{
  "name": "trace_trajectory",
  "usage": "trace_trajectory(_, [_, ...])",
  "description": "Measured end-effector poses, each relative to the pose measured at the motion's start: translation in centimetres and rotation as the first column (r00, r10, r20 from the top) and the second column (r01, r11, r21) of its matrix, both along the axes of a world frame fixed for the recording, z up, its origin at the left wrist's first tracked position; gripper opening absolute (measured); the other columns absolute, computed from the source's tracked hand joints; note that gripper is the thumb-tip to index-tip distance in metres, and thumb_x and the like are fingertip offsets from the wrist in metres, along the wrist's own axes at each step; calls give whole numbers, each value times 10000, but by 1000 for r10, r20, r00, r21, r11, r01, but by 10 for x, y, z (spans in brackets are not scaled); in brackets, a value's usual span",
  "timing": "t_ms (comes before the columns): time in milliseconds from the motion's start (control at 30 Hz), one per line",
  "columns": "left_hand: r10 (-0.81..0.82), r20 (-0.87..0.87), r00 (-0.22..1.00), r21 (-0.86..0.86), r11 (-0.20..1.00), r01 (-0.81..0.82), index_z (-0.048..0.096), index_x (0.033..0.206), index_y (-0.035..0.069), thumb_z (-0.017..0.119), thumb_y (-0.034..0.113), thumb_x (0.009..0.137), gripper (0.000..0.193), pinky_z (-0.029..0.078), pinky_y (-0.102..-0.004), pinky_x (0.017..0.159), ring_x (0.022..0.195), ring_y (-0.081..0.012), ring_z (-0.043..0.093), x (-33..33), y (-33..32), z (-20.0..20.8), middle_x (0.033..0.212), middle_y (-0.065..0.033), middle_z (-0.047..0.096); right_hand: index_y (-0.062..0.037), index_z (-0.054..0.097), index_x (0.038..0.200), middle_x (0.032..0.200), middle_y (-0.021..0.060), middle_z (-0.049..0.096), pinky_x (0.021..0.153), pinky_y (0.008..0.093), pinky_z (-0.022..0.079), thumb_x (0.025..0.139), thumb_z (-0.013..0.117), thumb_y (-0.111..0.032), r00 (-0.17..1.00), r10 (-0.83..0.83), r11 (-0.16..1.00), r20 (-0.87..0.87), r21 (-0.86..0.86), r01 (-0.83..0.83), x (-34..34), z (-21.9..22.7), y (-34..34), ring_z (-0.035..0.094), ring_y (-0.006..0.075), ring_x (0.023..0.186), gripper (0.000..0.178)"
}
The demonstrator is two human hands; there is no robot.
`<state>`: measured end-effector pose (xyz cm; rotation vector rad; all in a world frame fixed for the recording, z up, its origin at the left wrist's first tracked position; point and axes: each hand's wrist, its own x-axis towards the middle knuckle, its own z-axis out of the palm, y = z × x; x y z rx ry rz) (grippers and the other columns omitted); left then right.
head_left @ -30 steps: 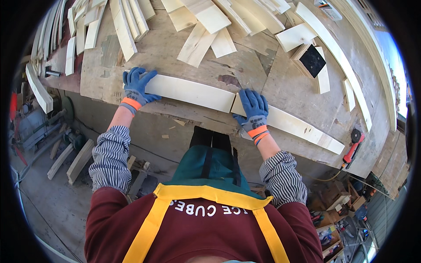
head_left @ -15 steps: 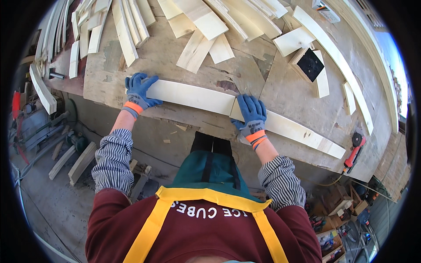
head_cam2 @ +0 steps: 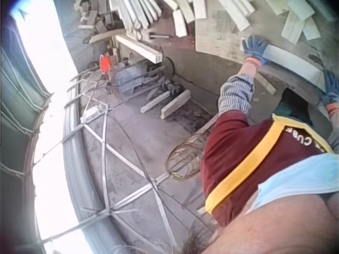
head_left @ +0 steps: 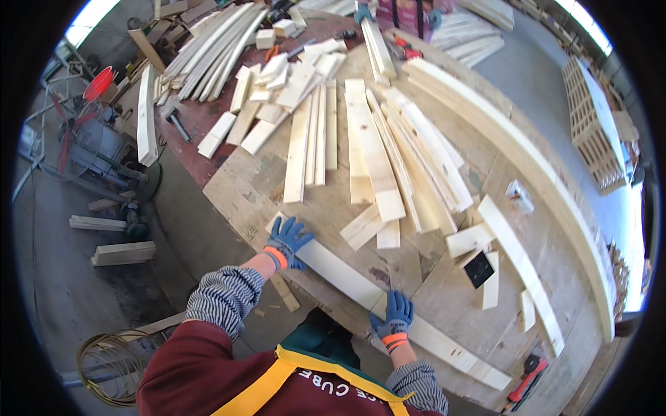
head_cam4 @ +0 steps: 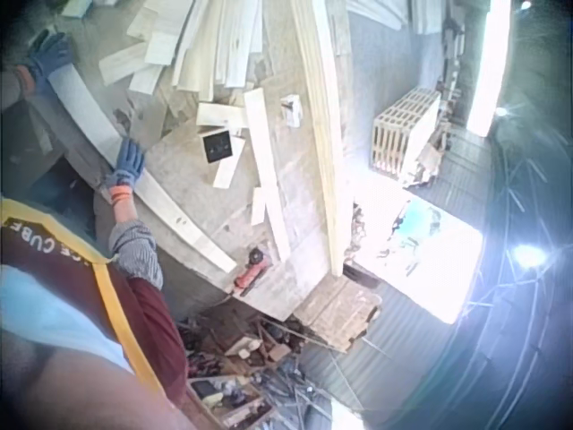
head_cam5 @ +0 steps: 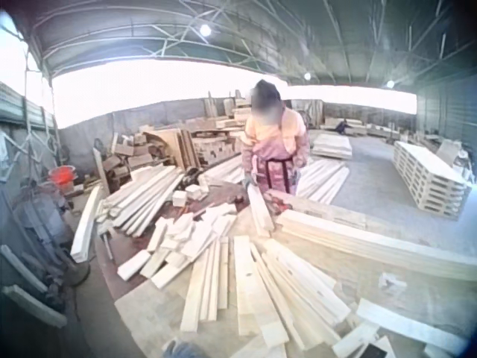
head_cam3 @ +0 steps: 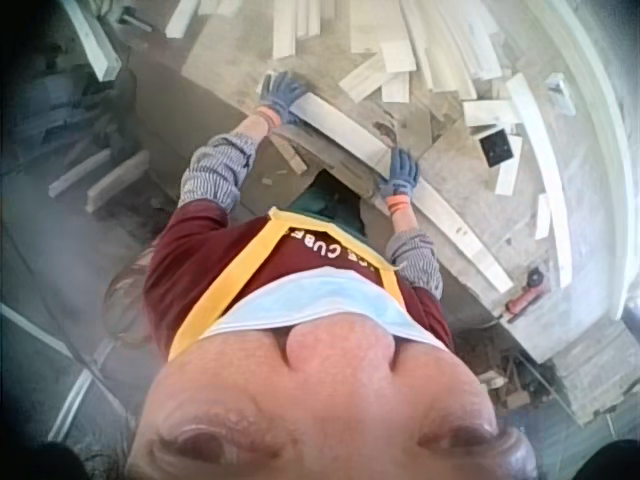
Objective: The person assembles wooden frames by aligning planks on a workbench and securing them with a pneumatic nail gun. They repeatedly pick up planks, position them, and drive nails to join the pieces, then set the completed frames aside.
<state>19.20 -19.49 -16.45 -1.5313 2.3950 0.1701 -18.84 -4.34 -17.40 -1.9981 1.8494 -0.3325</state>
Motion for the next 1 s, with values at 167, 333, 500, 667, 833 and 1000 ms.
trace_trajectory(167, [31,-262,965,-135,989,-68,464,1458,204,720,640,724,891,222,-592,1163,1411,-401,330,24,-23,23,1474,-147,436,-35,496,1387,1391,201,517,1123,519,320,729,780,-389,994,-111,988,23,-107,113,4,14,-29,447,393,1320,799])
trace_trajectory(333, [77,-481,873,-352,895,-272,483,1423,125,710,507,801,765,299,-538,1141,1352,-405,395,130,-104,-6,1425,-160,478,1,504,1372,1361,225,539,1081,507,384,760,775,-294,989,45,963,143,-270,-5,81,54,-154,480,423,1280,731])
trace_trajectory(500, [52,-591,805,-461,797,-390,494,1390,83,716,382,812,688,400,-513,1053,1254,-436,465,208,-270,-24,1323,-217,521,7,543,1345,1307,241,578,1040,479,434,786,777,-226,966,151,920,210,-388,-60,188,79,-335,527,423,1225,650])
trace_trajectory(667, [-82,-717,693,-504,748,-433,574,1317,100,754,341,768,626,443,-541,986,1144,-398,534,181,-288,-25,1253,-182,555,33,574,1310,1274,241,618,1031,443,453,858,737,-232,945,241,850,223,-518,-95,260,70,-585,574,398,1190,548])
trace_trajectory(833, [24,-703,711,-316,885,-342,648,1189,121,768,296,740,497,480,-491,941,1048,-312,581,190,-279,-28,1156,-102,605,-122,663,1254,1253,164,661,1002,440,479,922,604,-380,971,214,918,-105,-319,-237,367,67,-840,611,353,1160,425])
trace_trajectory(1000, [1,-740,672,-244,931,-271,708,1052,174,752,310,746,338,492,-443,894,1009,-246,606,207,-297,-19,1081,-34,639,-185,710,1119,1182,106,687,932,438,518,937,517,-419,872,42,988,-487,-108,-108,471,60,-978,635,291,1127,354])
